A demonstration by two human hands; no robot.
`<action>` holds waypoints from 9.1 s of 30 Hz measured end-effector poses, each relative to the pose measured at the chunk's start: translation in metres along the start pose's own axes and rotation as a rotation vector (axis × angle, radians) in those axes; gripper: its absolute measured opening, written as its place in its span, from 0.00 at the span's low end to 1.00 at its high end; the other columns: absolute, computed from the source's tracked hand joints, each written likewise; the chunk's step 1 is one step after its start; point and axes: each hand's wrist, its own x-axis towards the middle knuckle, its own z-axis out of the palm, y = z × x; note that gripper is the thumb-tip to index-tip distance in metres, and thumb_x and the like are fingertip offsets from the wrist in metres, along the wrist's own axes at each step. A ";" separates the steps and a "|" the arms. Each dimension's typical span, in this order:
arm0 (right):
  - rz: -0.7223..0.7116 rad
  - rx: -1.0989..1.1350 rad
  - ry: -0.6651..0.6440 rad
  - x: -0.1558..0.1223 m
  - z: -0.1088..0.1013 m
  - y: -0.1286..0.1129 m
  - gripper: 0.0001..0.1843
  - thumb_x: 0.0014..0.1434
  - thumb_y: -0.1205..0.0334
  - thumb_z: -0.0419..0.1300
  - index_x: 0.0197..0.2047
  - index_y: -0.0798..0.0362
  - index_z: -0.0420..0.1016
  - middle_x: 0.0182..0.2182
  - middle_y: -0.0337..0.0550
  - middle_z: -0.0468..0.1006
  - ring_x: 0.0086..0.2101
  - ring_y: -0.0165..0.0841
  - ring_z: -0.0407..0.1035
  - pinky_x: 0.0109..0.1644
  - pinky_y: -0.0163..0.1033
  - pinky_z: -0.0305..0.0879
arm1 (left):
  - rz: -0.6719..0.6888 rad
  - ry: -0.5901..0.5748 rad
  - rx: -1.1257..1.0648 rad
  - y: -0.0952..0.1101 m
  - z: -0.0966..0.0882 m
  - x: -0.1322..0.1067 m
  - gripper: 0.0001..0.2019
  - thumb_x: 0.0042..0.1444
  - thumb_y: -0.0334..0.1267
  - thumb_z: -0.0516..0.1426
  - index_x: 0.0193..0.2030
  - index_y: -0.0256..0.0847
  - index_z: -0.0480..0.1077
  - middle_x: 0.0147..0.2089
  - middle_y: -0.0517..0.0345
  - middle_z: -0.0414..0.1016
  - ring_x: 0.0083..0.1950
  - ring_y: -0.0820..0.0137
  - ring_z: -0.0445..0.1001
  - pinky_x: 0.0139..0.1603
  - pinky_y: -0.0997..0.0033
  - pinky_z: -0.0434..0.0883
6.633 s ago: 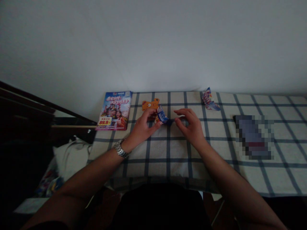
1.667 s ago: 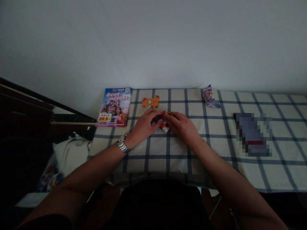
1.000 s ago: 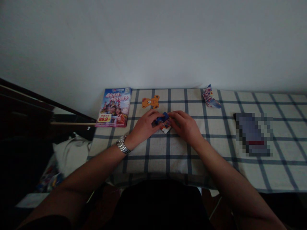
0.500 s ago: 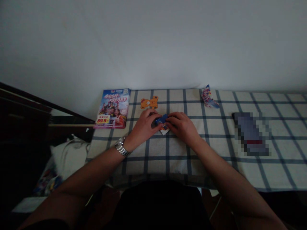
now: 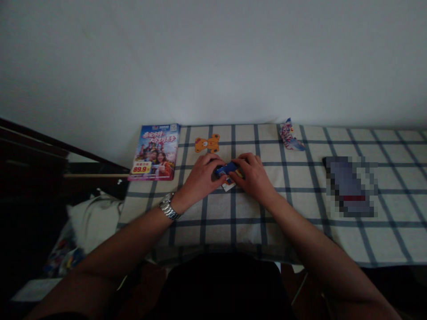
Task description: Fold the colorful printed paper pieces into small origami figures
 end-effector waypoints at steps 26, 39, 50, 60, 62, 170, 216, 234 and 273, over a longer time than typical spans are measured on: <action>0.239 0.379 0.059 -0.001 -0.011 -0.007 0.14 0.65 0.56 0.66 0.51 0.47 0.71 0.39 0.42 0.80 0.36 0.37 0.75 0.41 0.43 0.73 | -0.065 -0.014 -0.254 -0.005 -0.014 0.002 0.03 0.69 0.34 0.60 0.48 0.41 0.73 0.46 0.55 0.74 0.47 0.66 0.76 0.52 0.62 0.76; 0.256 0.629 0.139 0.000 -0.012 -0.003 0.15 0.66 0.53 0.68 0.52 0.45 0.73 0.50 0.45 0.78 0.48 0.39 0.77 0.52 0.47 0.79 | -0.150 0.039 -0.644 -0.003 -0.010 0.006 0.02 0.65 0.34 0.62 0.43 0.40 0.73 0.42 0.57 0.78 0.42 0.72 0.78 0.45 0.72 0.77; 0.390 0.773 0.051 0.002 -0.017 -0.010 0.19 0.61 0.49 0.71 0.53 0.46 0.80 0.45 0.44 0.85 0.46 0.41 0.81 0.53 0.48 0.81 | -0.166 0.052 -0.748 -0.001 -0.010 0.005 0.07 0.66 0.38 0.62 0.48 0.41 0.71 0.44 0.54 0.77 0.45 0.69 0.78 0.48 0.69 0.76; 0.387 0.838 0.060 0.000 -0.018 -0.014 0.16 0.60 0.50 0.73 0.48 0.47 0.82 0.41 0.43 0.85 0.43 0.38 0.81 0.50 0.44 0.79 | -0.141 -0.029 -0.719 0.002 -0.010 0.005 0.14 0.68 0.48 0.62 0.52 0.42 0.74 0.48 0.52 0.80 0.48 0.66 0.79 0.49 0.68 0.77; 0.394 0.833 0.058 0.001 -0.018 -0.015 0.16 0.59 0.48 0.73 0.45 0.47 0.82 0.39 0.42 0.85 0.41 0.38 0.80 0.48 0.44 0.79 | -0.142 -0.027 -0.684 0.002 -0.010 0.004 0.12 0.69 0.47 0.61 0.51 0.42 0.75 0.47 0.54 0.80 0.47 0.67 0.79 0.48 0.69 0.76; 0.202 0.707 0.097 -0.007 -0.018 -0.011 0.11 0.66 0.53 0.69 0.47 0.46 0.75 0.42 0.41 0.83 0.41 0.36 0.82 0.46 0.42 0.82 | -0.077 0.133 -0.516 0.002 -0.015 0.000 0.06 0.71 0.40 0.61 0.51 0.43 0.77 0.49 0.56 0.84 0.47 0.71 0.83 0.50 0.72 0.81; 0.272 0.651 0.128 -0.003 -0.023 -0.013 0.17 0.64 0.47 0.69 0.49 0.45 0.73 0.43 0.43 0.82 0.43 0.39 0.81 0.47 0.45 0.81 | -0.039 0.173 -0.530 0.006 -0.015 -0.001 0.07 0.70 0.42 0.62 0.48 0.43 0.78 0.47 0.55 0.83 0.47 0.71 0.83 0.48 0.72 0.81; 0.293 0.720 0.122 -0.002 -0.029 -0.016 0.13 0.65 0.47 0.69 0.42 0.47 0.79 0.39 0.43 0.83 0.40 0.39 0.79 0.46 0.46 0.78 | -0.100 0.160 -0.666 0.005 -0.013 -0.001 0.10 0.68 0.46 0.64 0.47 0.42 0.77 0.48 0.54 0.85 0.48 0.70 0.84 0.50 0.69 0.83; 0.403 0.838 0.116 -0.001 -0.025 -0.017 0.14 0.60 0.47 0.73 0.42 0.48 0.86 0.38 0.43 0.88 0.39 0.38 0.82 0.46 0.42 0.79 | -0.277 0.124 -0.986 0.001 -0.007 0.004 0.16 0.63 0.49 0.68 0.42 0.41 0.70 0.40 0.59 0.73 0.40 0.72 0.73 0.42 0.74 0.73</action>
